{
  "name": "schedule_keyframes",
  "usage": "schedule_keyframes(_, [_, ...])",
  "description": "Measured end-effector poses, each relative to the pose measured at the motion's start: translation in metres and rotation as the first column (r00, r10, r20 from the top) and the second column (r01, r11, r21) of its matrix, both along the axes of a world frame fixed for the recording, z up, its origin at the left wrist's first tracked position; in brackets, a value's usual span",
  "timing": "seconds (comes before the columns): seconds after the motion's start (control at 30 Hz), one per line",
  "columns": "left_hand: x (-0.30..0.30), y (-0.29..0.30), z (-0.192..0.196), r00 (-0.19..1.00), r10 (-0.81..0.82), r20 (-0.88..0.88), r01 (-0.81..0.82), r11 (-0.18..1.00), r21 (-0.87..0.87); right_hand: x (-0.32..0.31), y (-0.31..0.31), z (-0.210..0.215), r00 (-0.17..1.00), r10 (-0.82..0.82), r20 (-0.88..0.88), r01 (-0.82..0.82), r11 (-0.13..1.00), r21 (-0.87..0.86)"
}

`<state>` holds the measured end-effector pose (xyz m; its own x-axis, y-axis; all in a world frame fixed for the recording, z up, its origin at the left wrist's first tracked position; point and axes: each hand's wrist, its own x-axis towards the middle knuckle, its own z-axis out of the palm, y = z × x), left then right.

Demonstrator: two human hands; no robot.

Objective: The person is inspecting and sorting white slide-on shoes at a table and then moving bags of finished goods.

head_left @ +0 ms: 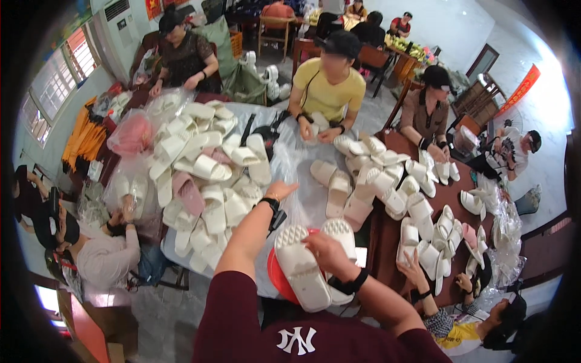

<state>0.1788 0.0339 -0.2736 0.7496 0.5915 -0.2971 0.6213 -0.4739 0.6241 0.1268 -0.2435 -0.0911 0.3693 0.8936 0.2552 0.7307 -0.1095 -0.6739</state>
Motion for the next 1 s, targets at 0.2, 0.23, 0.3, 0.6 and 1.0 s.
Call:
schedule_keyframes(0.2, [0.024, 0.000, -0.021, 0.997, -0.035, -0.074, 0.026, 0.992, -0.120, -0.001, -0.015, 0.012, 1.000, 0.018, 0.000, -0.018, 1.000, 0.010])
schedule_keyframes(0.23, [0.028, -0.001, -0.023, 0.994, -0.018, -0.112, 0.015, 0.999, -0.031, 0.001, -0.020, 0.014, 0.999, 0.024, -0.023, -0.024, 1.000, -0.012])
schedule_keyframes(0.3, [0.035, -0.004, -0.027, 0.988, -0.006, -0.153, 0.014, 0.999, 0.051, 0.006, -0.030, 0.018, 0.999, 0.024, -0.028, -0.024, 1.000, 0.007])
schedule_keyframes(0.6, [0.042, 0.028, -0.043, 0.916, -0.275, -0.292, 0.373, 0.851, 0.368, 0.006, -0.118, 0.079, 0.989, -0.016, -0.149, 0.024, 0.998, 0.055])
schedule_keyframes(1.0, [-0.067, -0.053, 0.154, 0.819, 0.280, 0.501, 0.022, 0.856, -0.516, 0.028, -0.158, 0.093, 0.871, -0.475, -0.124, 0.491, 0.847, 0.204])
